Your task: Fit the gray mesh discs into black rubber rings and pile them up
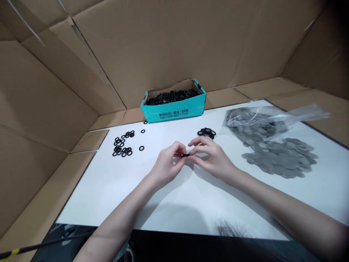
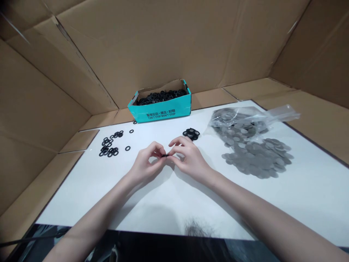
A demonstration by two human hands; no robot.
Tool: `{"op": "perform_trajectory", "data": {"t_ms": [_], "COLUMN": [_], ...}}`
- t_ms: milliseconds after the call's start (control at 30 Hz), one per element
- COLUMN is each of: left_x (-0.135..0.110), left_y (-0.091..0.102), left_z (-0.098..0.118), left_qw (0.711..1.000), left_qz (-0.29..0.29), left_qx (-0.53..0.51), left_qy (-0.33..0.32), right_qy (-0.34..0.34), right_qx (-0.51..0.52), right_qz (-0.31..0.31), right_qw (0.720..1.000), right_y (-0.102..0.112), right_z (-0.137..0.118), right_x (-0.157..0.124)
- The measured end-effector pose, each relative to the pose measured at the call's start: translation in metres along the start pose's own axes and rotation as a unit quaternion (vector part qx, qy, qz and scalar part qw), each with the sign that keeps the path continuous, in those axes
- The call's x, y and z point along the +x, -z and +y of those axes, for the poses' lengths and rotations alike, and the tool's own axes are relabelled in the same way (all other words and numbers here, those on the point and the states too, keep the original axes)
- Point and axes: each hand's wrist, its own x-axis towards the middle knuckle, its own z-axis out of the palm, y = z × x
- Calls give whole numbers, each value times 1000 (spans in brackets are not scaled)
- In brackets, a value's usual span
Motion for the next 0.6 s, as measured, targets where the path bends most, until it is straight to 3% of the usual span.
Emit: {"op": "perform_trajectory", "data": {"t_ms": [367,600], "left_x": [-3,-2], "left_y": [-1,1], "left_z": [-6,-4], "left_qw": [999,999], "left_qz": [-52,-42], "left_qx": [12,0], "left_qy": [-12,-6], "right_qy": [-15,-5], "right_qx": [34,7], "right_qz": [-24,-25], "right_qw": [999,1000], "right_y": [-1,-1], "right_z": [-3,-1], "right_x": [0,-1]}}
